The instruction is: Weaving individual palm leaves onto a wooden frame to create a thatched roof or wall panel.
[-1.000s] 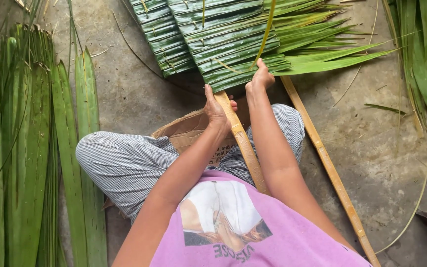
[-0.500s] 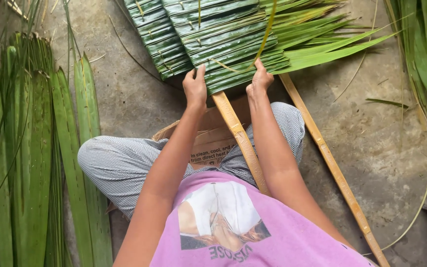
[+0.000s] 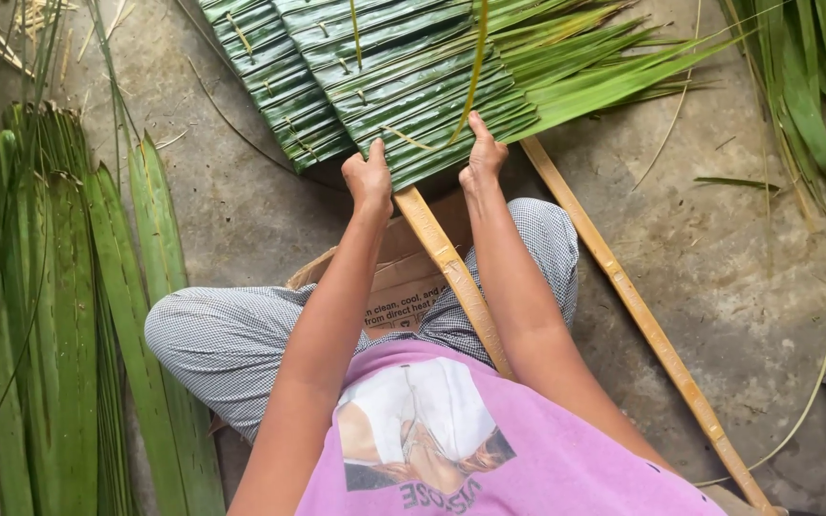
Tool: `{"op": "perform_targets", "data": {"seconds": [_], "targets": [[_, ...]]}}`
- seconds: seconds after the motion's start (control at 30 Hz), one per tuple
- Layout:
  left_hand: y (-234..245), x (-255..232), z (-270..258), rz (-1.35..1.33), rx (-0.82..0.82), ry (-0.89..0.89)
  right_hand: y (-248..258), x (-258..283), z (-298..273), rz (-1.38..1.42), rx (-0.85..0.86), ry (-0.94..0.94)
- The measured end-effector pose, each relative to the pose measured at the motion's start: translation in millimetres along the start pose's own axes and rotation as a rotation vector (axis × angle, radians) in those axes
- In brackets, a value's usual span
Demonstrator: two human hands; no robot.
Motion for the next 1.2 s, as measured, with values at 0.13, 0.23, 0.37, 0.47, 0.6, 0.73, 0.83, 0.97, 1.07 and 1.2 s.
{"op": "perform_targets", "data": {"seconds": [0.13,0.23,0.37,0.47,0.6,0.73,0.83,0.97,1.07,1.2], "targets": [[3,-3,-1,-0.030,-0.002,-0.001,6,-27,37,-0.008,0.024,-0.052],[-1,3,5,-0.002,-0.013,-0.020,18,-47,59,-0.076,0.075,-0.132],[0,5,5,-0.011,-0.034,-0.039,1,-32,22,-0.096,0.141,-0.282],[1,-1,0,-0.024,-0.046,-0.036,-7,-35,-15,-0.054,0.237,-0.445],[2,-14,-9,-0.016,-0.041,-0.040,-13,-85,-56,0.036,0.365,-0.836],[8,-17,-13,0.006,-0.022,-0.055,-11,-99,-51,0.077,0.398,-0.804],[16,-31,-18,0.049,0.061,-0.107,-13,-114,-37,0.052,0.368,-0.767],[37,-104,-26,0.336,-0.041,-0.498,-18,-102,-50,0.047,0.373,-0.728],[19,-150,0,0.498,0.001,-0.779,-21,-73,-75,0.068,0.384,-0.721],[-28,-170,59,0.826,0.130,-0.867,-24,-56,-85,0.072,0.358,-0.708]]}}
Point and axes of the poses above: each hand's wrist, its own z-axis towards the middle knuckle, its own y-axis out of the back of the hand, x = y × z, the point moved 7 cm from there along z, towards the middle knuckle, and after that the axes turned 5 degrees about x, right-handed, at the moved point
